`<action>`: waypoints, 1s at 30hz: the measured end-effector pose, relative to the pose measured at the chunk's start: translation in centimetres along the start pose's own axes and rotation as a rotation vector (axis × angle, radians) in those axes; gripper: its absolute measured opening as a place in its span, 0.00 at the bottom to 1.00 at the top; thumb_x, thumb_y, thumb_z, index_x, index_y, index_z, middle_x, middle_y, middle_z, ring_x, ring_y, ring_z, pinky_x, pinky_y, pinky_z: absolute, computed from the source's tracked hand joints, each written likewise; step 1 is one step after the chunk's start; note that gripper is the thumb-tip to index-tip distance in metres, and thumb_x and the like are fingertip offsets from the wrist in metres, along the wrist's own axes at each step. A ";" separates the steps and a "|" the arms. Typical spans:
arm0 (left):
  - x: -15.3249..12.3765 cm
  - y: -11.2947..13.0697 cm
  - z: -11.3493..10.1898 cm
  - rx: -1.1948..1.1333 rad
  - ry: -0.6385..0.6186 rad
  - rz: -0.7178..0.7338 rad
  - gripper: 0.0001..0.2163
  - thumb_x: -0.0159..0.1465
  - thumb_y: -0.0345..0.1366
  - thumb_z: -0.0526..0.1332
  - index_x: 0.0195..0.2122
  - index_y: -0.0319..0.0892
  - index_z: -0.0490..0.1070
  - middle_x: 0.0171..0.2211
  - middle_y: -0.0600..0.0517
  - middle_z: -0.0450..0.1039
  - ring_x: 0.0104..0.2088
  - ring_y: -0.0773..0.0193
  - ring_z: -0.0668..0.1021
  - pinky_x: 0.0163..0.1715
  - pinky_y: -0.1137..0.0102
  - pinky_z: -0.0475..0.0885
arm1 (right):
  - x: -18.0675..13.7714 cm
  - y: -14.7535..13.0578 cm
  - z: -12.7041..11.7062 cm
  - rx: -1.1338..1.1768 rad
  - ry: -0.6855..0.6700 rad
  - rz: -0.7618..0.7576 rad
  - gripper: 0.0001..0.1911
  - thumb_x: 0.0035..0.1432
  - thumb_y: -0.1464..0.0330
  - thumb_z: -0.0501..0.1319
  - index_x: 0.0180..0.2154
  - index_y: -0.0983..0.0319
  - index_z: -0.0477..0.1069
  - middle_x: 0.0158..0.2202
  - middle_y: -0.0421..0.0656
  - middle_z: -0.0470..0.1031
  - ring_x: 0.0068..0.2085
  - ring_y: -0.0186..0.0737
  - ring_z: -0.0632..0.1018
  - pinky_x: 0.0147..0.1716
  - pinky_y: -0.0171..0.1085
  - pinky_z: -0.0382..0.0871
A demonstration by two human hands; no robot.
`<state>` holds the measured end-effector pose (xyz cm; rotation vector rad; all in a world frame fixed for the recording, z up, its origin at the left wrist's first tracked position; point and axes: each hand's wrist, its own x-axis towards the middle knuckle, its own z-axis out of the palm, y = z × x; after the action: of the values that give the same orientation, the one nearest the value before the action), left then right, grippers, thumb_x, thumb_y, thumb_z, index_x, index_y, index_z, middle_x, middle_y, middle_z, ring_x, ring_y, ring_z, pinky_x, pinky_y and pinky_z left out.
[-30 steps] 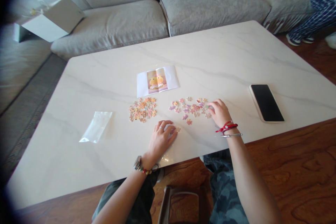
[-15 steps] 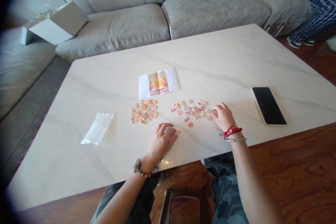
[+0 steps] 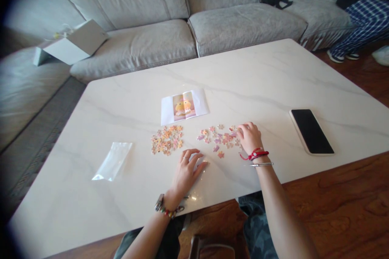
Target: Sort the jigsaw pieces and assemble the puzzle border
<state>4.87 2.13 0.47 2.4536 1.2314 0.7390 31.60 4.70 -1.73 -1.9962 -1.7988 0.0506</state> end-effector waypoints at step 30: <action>1.3 -1.0 0.5 -0.021 0.023 -0.044 0.07 0.61 0.32 0.54 0.39 0.42 0.67 0.42 0.47 0.64 0.43 0.60 0.67 0.43 0.61 0.68 | -0.1 -1.3 -1.9 0.212 -0.048 -0.156 0.05 0.51 0.68 0.59 0.31 0.57 0.73 0.37 0.44 0.69 0.39 0.41 0.70 0.39 0.42 0.65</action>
<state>5.17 3.72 -0.04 2.4001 1.2749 0.7658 30.94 4.15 0.39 -1.7171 -1.8880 0.2320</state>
